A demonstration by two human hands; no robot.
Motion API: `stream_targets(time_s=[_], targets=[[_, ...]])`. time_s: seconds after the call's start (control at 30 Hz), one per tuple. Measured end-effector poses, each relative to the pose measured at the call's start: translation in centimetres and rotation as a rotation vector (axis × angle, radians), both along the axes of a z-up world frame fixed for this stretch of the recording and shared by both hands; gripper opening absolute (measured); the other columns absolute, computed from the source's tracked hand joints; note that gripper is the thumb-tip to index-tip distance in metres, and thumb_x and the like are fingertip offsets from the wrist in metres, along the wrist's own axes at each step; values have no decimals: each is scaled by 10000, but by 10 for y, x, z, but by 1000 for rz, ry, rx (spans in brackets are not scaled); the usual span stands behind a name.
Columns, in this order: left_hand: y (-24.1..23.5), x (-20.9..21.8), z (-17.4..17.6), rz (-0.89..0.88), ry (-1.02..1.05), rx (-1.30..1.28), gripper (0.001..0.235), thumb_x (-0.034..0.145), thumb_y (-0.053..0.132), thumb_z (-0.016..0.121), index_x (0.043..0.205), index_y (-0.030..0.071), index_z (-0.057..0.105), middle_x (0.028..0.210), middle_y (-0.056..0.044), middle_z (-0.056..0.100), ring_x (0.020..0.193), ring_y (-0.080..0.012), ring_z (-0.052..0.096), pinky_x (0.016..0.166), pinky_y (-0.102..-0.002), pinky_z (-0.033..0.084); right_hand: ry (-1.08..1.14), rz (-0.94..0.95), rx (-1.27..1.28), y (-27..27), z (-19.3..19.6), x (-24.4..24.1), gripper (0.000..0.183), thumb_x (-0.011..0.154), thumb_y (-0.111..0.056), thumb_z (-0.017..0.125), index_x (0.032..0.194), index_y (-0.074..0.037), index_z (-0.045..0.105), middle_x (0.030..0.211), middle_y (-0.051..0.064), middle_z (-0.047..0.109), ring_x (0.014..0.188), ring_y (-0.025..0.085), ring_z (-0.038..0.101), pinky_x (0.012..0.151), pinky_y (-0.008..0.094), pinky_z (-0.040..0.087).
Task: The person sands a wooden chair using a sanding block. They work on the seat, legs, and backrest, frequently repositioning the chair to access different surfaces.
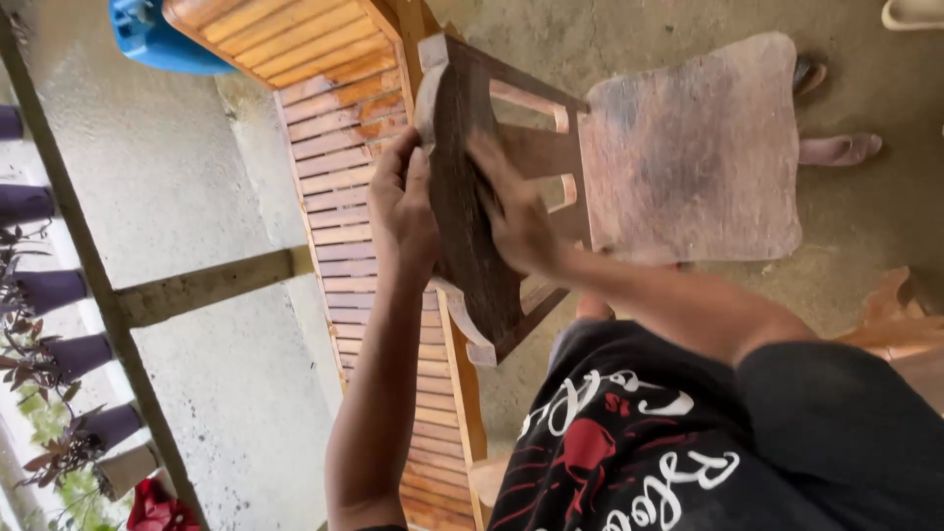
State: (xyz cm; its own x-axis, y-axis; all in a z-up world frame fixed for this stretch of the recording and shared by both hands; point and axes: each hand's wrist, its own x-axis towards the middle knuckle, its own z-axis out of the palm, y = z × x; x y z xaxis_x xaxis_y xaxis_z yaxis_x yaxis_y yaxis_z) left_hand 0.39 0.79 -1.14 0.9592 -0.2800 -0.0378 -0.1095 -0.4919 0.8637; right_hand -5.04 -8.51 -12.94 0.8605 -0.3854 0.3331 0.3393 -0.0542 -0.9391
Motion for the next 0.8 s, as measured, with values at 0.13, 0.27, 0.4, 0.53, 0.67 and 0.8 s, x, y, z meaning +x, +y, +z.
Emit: stream_targets(time_s=[0.13, 0.27, 0.4, 0.53, 0.67, 0.8], targets=[[1, -3, 1, -2, -1, 47, 365, 1004, 183, 471, 1300, 3, 586, 1233, -139, 666, 1173, -239, 624, 1014, -345, 522, 23, -23, -41, -6, -22, 37, 508, 1026, 110, 434, 1511, -29, 381, 1571, 177, 412, 1496, 296, 390, 1294, 392, 347], [3, -1, 1, -10, -37, 53, 362, 1016, 184, 455, 1299, 6, 595, 1250, -131, 664, 1210, -241, 613, 1048, -353, 498, -6, 10, 35, 2, 1, 3, 450, 1047, 78, 446, 1492, 38, 392, 1560, 206, 411, 1490, 311, 385, 1285, 419, 310], [4, -3, 1, 5, 3, 77, 369, 1005, 174, 468, 1313, 4, 579, 1288, -153, 654, 1234, -262, 607, 1057, -364, 502, -73, 49, -39, 0, -23, 14, 531, 1004, 176, 485, 1497, 11, 380, 1539, 255, 419, 1462, 382, 423, 1268, 458, 380], [-1, -4, 4, -3, -25, 53, 354, 1014, 171, 459, 1297, 9, 597, 1262, -131, 660, 1219, -242, 605, 1056, -350, 491, 24, -45, -48, -9, -2, 28, 470, 1062, 72, 431, 1516, -27, 359, 1577, 182, 390, 1481, 305, 427, 1273, 387, 370], [9, -6, 2, -1, 29, 39, 384, 1076, 189, 489, 1399, -15, 520, 1324, -247, 618, 1273, -338, 586, 1053, -465, 484, -46, -70, -85, 25, -11, -16, 455, 1030, 15, 494, 1474, -83, 513, 1468, 139, 549, 1395, 339, 475, 1152, 484, 413], [-1, -4, 7, -42, -64, 64, 353, 1010, 177, 462, 1287, 4, 597, 1231, -140, 671, 1174, -249, 626, 1014, -364, 518, -62, -88, -38, -9, -7, 51, 441, 1089, 10, 519, 1511, -55, 408, 1573, 191, 401, 1500, 314, 402, 1296, 422, 337]])
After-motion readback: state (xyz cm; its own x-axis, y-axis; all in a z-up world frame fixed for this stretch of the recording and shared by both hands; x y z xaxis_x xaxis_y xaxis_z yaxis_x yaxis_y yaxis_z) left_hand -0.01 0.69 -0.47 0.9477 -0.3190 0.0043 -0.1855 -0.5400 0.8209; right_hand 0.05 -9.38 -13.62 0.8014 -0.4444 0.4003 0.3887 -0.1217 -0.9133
